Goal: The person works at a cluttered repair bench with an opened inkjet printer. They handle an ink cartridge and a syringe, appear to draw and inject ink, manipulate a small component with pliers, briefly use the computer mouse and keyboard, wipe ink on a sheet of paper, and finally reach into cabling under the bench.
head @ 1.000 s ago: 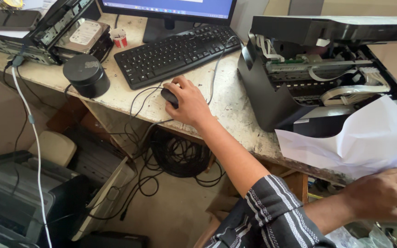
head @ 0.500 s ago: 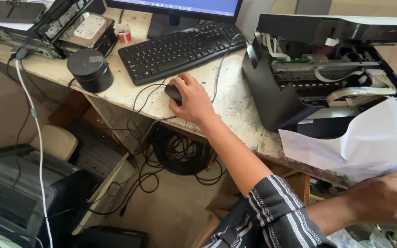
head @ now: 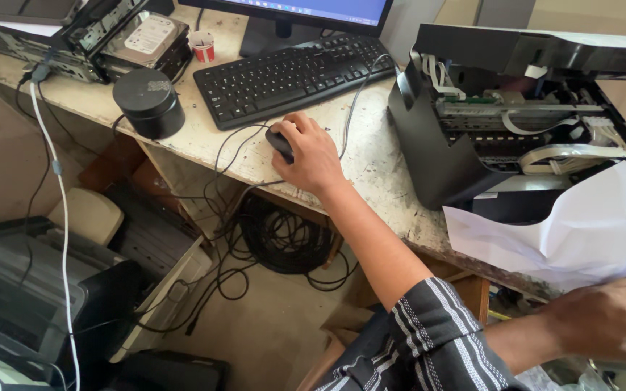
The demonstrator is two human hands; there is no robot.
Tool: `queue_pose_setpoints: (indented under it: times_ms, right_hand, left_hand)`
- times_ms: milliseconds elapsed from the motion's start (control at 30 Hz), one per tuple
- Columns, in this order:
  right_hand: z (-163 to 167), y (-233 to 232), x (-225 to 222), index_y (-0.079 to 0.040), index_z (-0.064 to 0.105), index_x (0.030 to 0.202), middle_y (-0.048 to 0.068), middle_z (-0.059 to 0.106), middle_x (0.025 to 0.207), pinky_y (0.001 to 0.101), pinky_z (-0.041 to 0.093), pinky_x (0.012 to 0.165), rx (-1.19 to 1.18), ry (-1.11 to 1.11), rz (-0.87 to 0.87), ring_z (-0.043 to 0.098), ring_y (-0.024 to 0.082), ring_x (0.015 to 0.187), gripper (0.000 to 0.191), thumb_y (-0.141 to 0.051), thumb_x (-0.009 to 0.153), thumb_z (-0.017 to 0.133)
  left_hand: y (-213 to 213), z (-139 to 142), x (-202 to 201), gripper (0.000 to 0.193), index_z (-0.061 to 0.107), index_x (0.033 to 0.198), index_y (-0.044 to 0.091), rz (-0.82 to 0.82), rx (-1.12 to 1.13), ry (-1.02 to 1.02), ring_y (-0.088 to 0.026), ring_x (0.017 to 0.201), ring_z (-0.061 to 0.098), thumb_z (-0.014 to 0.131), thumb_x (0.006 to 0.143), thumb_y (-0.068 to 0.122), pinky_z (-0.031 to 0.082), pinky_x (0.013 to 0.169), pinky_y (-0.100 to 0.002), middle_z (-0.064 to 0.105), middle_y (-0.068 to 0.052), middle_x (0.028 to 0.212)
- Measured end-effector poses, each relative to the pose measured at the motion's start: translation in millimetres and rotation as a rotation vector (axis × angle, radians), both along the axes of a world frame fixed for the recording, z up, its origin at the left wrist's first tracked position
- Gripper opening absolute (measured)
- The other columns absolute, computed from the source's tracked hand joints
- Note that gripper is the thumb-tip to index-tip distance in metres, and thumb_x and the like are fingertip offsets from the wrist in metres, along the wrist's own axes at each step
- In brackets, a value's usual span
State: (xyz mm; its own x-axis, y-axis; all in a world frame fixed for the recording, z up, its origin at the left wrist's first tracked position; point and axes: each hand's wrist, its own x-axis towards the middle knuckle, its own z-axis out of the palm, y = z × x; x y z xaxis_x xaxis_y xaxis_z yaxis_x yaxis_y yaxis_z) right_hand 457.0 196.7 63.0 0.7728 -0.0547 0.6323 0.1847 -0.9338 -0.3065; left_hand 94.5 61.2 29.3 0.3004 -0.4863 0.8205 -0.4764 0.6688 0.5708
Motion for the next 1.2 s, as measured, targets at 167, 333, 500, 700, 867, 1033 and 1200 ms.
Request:
queue_pose_setpoints:
  times_ms: [167, 333, 500, 700, 867, 1033, 1200]
  right_hand:
    - [-1.8, -0.1, 1.4, -0.013, 0.066, 0.116, 0.01, 0.06, 0.117, 0.0459, 0.052, 0.088, 0.0, -0.005, -0.036, 0.062, 0.033, 0.107, 0.043, -0.018, 0.075, 0.077]
    - [-2.0, -1.1, 1.3, -0.013, 0.066, 0.116, 0.01, 0.06, 0.117, 0.0448, 0.053, 0.087, 0.021, 0.026, -0.008, 0.064, 0.033, 0.107, 0.043, -0.018, 0.074, 0.077]
    - [1.3, -1.3, -1.1, -0.014, 0.067, 0.115, 0.009, 0.061, 0.12, 0.0445, 0.053, 0.088, 0.017, 0.026, 0.004, 0.064, 0.033, 0.109, 0.043, -0.018, 0.074, 0.076]
    - [-1.2, -0.6, -0.5, -0.012, 0.066, 0.121, 0.01, 0.06, 0.122, 0.0449, 0.052, 0.092, 0.035, 0.014, -0.022, 0.062, 0.033, 0.11, 0.048, -0.016, 0.074, 0.075]
    - [-6.6, -3.6, 2.2, -0.012, 0.065, 0.124, 0.011, 0.06, 0.121, 0.045, 0.051, 0.095, 0.017, 0.008, -0.037, 0.062, 0.033, 0.112, 0.05, -0.017, 0.076, 0.077]
    - [-7.8, -3.4, 3.4, -0.011, 0.063, 0.122, 0.012, 0.059, 0.123, 0.0451, 0.05, 0.097, 0.064, 0.024, -0.04, 0.062, 0.034, 0.111, 0.048, -0.017, 0.077, 0.077]
    - [-6.6, -2.6, 3.2, -0.01, 0.061, 0.117, 0.012, 0.058, 0.122, 0.0454, 0.049, 0.097, 0.094, 0.044, -0.064, 0.061, 0.035, 0.112, 0.043, -0.017, 0.078, 0.077]
  left_hand:
    - [1.6, 1.0, 1.1, 0.02, 0.064, 0.105, 0.01, 0.014, -0.01, 0.0, -0.02, 0.102, 0.063, 0.06, 0.105, 0.03, 0.052, 0.095, -0.027, 0.065, -0.004, 0.105]
    - [0.5, 1.7, 2.0, 0.019, 0.064, 0.104, 0.011, 0.006, -0.018, 0.008, -0.02, 0.1, 0.063, 0.059, 0.107, 0.029, 0.052, 0.095, -0.026, 0.064, -0.004, 0.103]
    - [-0.5, 4.2, 0.9, 0.019, 0.065, 0.104, 0.01, -0.003, -0.016, 0.005, -0.021, 0.098, 0.063, 0.061, 0.107, 0.029, 0.051, 0.096, -0.027, 0.064, -0.004, 0.099]
    - [1.3, 5.0, 1.9, 0.019, 0.064, 0.102, 0.01, 0.017, -0.026, 0.002, -0.02, 0.1, 0.063, 0.06, 0.106, 0.029, 0.051, 0.096, -0.026, 0.064, -0.004, 0.102]
    - [2.2, 6.3, 3.0, 0.019, 0.064, 0.101, 0.01, 0.029, -0.011, -0.017, -0.02, 0.1, 0.063, 0.061, 0.106, 0.028, 0.051, 0.096, -0.026, 0.064, -0.004, 0.103]
    - [6.2, 6.8, 3.6, 0.02, 0.065, 0.104, 0.012, -0.014, 0.006, 0.026, -0.019, 0.1, 0.063, 0.058, 0.11, 0.031, 0.052, 0.094, -0.027, 0.064, -0.002, 0.102]
    - [5.6, 6.6, 4.9, 0.021, 0.065, 0.108, 0.012, -0.013, -0.011, 0.021, -0.02, 0.103, 0.063, 0.057, 0.111, 0.032, 0.051, 0.096, -0.028, 0.064, -0.002, 0.102]
